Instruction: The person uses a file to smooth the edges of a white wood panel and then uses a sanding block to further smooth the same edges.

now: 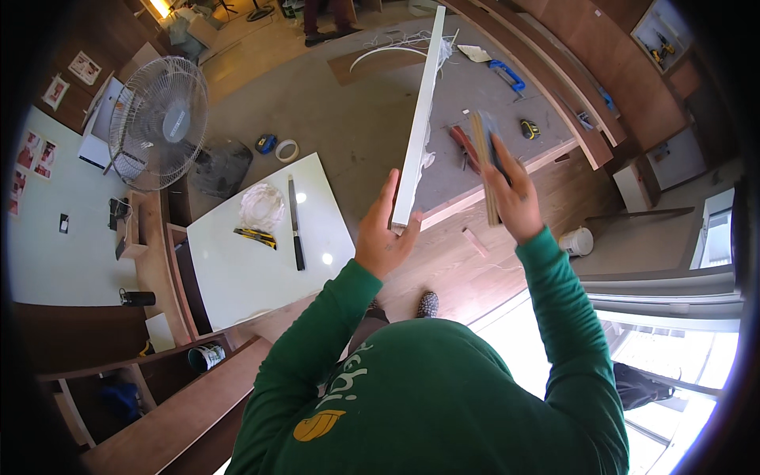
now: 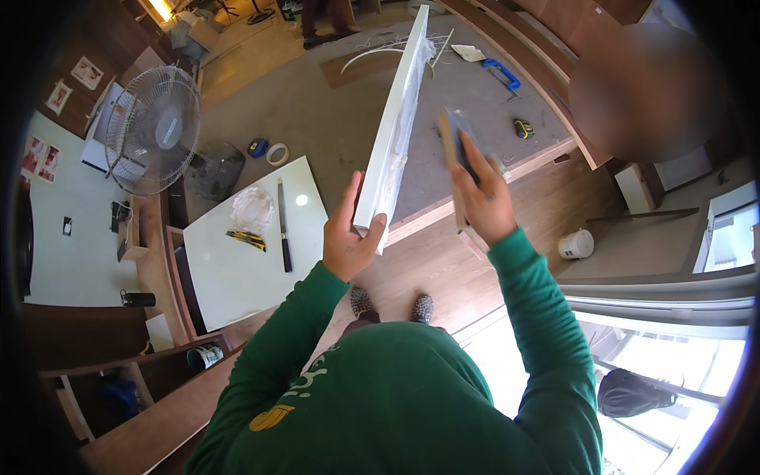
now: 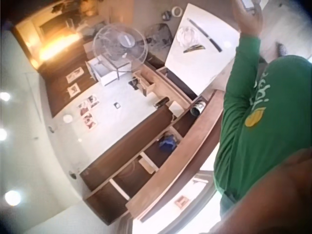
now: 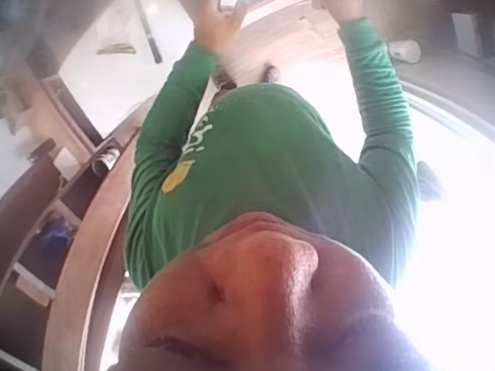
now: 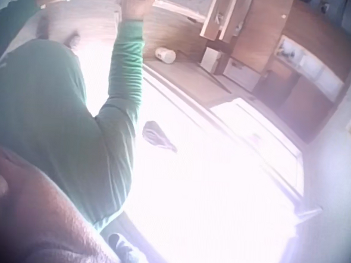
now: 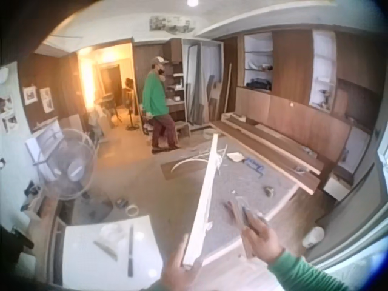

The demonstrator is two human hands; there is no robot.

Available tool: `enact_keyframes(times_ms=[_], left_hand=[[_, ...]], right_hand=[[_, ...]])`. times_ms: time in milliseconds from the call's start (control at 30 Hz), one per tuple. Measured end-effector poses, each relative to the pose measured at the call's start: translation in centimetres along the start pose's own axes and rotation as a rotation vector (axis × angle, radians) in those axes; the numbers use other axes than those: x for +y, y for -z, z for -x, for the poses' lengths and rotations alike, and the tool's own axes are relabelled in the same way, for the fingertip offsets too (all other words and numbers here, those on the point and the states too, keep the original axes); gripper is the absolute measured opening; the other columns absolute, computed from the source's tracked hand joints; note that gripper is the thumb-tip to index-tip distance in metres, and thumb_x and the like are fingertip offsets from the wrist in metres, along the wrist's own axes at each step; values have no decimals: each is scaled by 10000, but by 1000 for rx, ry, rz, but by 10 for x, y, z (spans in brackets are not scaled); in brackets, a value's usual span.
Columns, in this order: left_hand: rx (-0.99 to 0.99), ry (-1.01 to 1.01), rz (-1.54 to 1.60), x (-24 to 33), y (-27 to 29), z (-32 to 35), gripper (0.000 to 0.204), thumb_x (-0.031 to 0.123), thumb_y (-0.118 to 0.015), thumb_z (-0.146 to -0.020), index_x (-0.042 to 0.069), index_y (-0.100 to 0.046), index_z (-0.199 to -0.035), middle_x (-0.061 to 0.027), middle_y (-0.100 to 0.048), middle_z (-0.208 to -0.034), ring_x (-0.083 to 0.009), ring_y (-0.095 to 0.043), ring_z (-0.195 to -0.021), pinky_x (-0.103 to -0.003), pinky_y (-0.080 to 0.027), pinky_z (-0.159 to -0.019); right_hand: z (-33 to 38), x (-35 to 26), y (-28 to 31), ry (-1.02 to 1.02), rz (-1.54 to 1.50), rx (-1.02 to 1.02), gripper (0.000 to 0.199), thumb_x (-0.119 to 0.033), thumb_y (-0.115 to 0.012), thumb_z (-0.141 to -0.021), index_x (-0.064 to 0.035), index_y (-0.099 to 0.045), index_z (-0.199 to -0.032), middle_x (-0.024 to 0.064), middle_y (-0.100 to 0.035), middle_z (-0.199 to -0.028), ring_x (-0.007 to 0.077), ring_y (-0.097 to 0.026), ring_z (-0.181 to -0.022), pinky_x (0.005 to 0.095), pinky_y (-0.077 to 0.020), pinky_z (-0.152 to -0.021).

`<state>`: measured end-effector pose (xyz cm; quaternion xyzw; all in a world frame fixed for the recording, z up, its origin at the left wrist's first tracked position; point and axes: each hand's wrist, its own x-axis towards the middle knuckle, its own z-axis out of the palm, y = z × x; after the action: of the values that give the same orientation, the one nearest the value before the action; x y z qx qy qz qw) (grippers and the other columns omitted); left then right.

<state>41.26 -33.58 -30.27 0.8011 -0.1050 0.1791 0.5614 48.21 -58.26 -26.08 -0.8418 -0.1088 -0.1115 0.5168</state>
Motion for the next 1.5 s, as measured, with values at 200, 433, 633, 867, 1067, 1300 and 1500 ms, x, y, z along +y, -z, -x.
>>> enact_keyframes(times_ms=[200,433,633,867,1067,1300,1500], left_hand=[[-87,-273,-407,20,17,-15,701,20,-690,-875,-21,-459,-1535,-273,-608,-1416,-413,-640,-1258,-406,-544,-1027],[-393,21,-582,55,24,-40,656,-60,-606,-850,7,-519,-1497,-270,-475,-1530,-441,-618,-1239,-389,-557,-956],[-366,-212,-511,39,24,-28,696,-59,-573,-876,62,-468,-1553,-312,-431,-1538,-454,-613,-1233,-422,-561,-953],[-331,-48,-541,42,22,-30,760,-26,-586,-898,123,-390,-1617,-308,-414,-1568,-472,-627,-1224,-431,-571,-950],[-278,-219,-584,32,20,-23,721,8,-624,-915,89,-413,-1600,-315,-510,-1491,-457,-667,-1159,-417,-575,-942],[-119,301,-90,4,4,5,548,28,-696,-944,-18,-527,-1464,-163,-758,-1115,-201,-742,-990,-315,-568,-873],[-257,504,-20,0,2,13,805,84,-676,-950,47,-271,-1645,-258,-735,-1132,-349,-765,-902,-369,-591,-784]], right_hand=[[127,98,35,-555,-146,38,585,-187,-622,-1010,-31,-495,-1559,224,-589,-1455,264,-591,-1289,337,-442,-1104],[213,137,24,-787,-163,23,602,-196,-655,-990,-65,-506,-1559,224,-608,-1433,267,-607,-1273,342,-443,-1105],[197,131,17,-637,-69,-126,617,-211,-686,-980,-104,-509,-1562,247,-635,-1287,307,-638,-1204,362,-470,-1061],[176,116,11,-495,-117,-147,613,-213,-683,-985,-89,-506,-1559,257,-623,-1345,321,-619,-1260,373,-463,-1084],[127,58,3,-348,-184,-162,640,-203,-681,-990,-54,-465,-1573,269,-615,-1370,329,-618,-1263,373,-464,-1088],[76,-41,-8,109,-44,-220,686,-239,-718,-971,-79,-451,-1582,254,-616,-1217,390,-669,-1060,409,-550,-936],[69,-55,-29,289,211,-290,686,-279,-730,-952,-125,-476,-1570,254,-596,-1157,449,-691,-835,472,-597,-745]])
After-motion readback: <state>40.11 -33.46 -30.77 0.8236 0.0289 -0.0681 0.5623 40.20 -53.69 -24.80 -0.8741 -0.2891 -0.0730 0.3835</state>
